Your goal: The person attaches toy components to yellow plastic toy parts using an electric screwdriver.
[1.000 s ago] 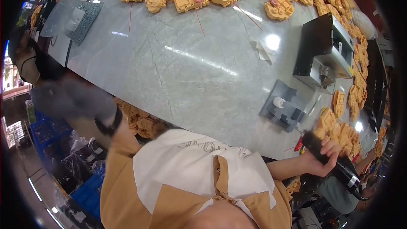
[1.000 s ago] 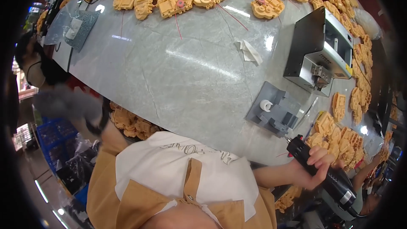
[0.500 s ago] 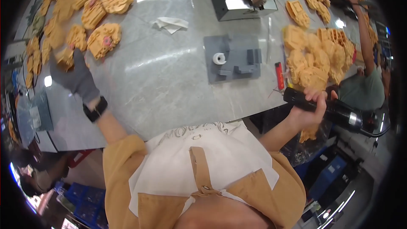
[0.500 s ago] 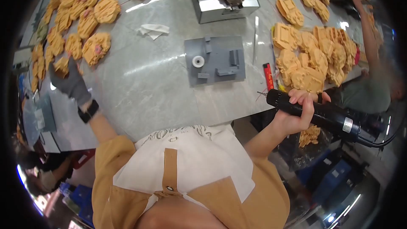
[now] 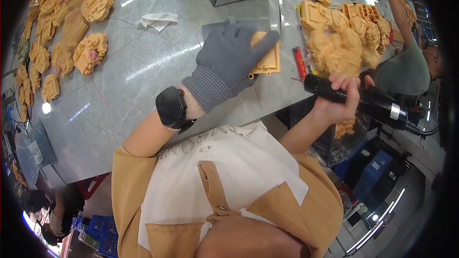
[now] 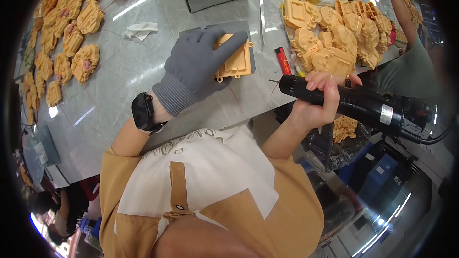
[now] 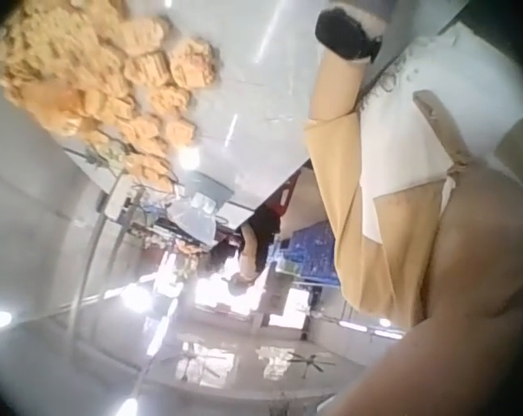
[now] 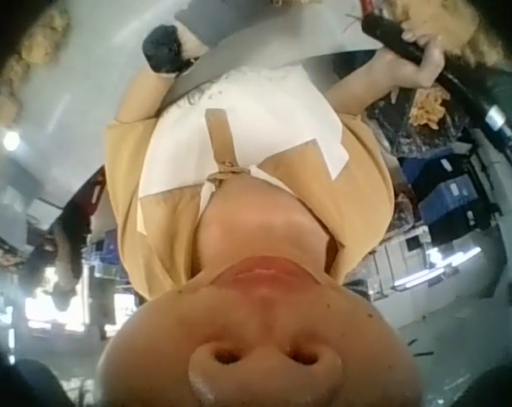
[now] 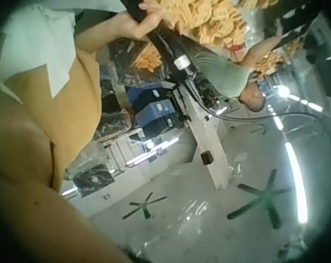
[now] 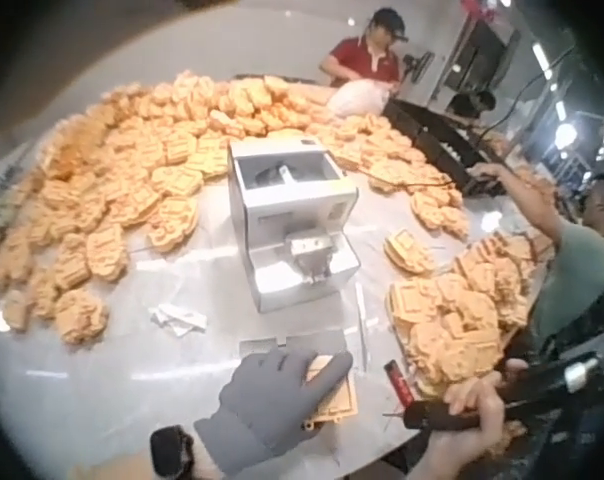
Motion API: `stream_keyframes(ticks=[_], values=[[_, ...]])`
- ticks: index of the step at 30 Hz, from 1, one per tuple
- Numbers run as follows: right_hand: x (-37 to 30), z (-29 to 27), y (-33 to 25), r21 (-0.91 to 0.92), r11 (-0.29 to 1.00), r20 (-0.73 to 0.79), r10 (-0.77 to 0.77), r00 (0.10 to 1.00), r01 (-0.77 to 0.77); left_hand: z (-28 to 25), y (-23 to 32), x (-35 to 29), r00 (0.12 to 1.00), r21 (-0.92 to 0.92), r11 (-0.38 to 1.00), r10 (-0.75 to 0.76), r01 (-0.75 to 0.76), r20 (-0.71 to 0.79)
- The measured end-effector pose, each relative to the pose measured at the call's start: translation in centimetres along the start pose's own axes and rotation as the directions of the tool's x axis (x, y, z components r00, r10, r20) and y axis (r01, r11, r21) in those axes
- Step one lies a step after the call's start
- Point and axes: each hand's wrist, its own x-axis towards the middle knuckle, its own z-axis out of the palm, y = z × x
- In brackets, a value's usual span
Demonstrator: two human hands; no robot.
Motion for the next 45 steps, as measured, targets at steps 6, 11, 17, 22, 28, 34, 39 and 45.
stream_keyframes(ticks=[6, 11, 17, 22, 28, 34, 39, 45], values=[[-0.4, 0.7, 0.2, 0.036, 0.999, -0.002, 0.022, 1.000, -0.022, 0.1, -0.7, 0.3, 0.986, 0.100, 0.992, -0.060, 0.076, -0.157], [0.3, 3.1, 0.0, 0.049, 0.999, 0.097, 0.005, 0.995, -0.010, 0.0, -0.6, 1.0, 0.990, 0.173, 0.978, -0.097, 0.113, -0.099], [0.2, 3.6, 0.2, 0.121, 0.992, 0.145, -0.046, 0.988, 0.028, 0.0, -2.5, 0.0, 0.973, 0.086, 0.993, -0.066, 0.087, -0.219], [0.2, 4.8, 1.1, 0.103, 0.994, 0.145, 0.027, 0.989, -0.043, 0.2, -4.2, 2.2, 0.987, 0.139, 0.990, 0.056, -0.035, -0.152], [0.6, 5.6, 1.1, 0.066, 0.997, 0.188, 0.013, 0.982, -0.026, -1.6, -3.3, 1.1, 0.966, -0.029, 0.986, -0.153, 0.162, 0.206], [3.0, 7.4, 1.6, 0.150, 0.986, 0.229, -0.109, 0.967, 0.075, -4.8, -0.4, -1.8, 0.922, 0.033, 0.994, -0.085, 0.106, -0.377], [6.9, 15.6, 4.4, 0.119, 0.958, 0.431, -0.288, 0.855, 0.262, -0.5, -2.3, -1.0, 0.973, 0.024, 0.979, -0.200, 0.204, -0.116], [7.0, 19.3, 5.9, -0.035, 0.964, 0.406, -0.229, 0.885, 0.265, -0.4, -4.3, -5.6, 0.864, -0.174, 0.969, -0.234, 0.173, -0.446]])
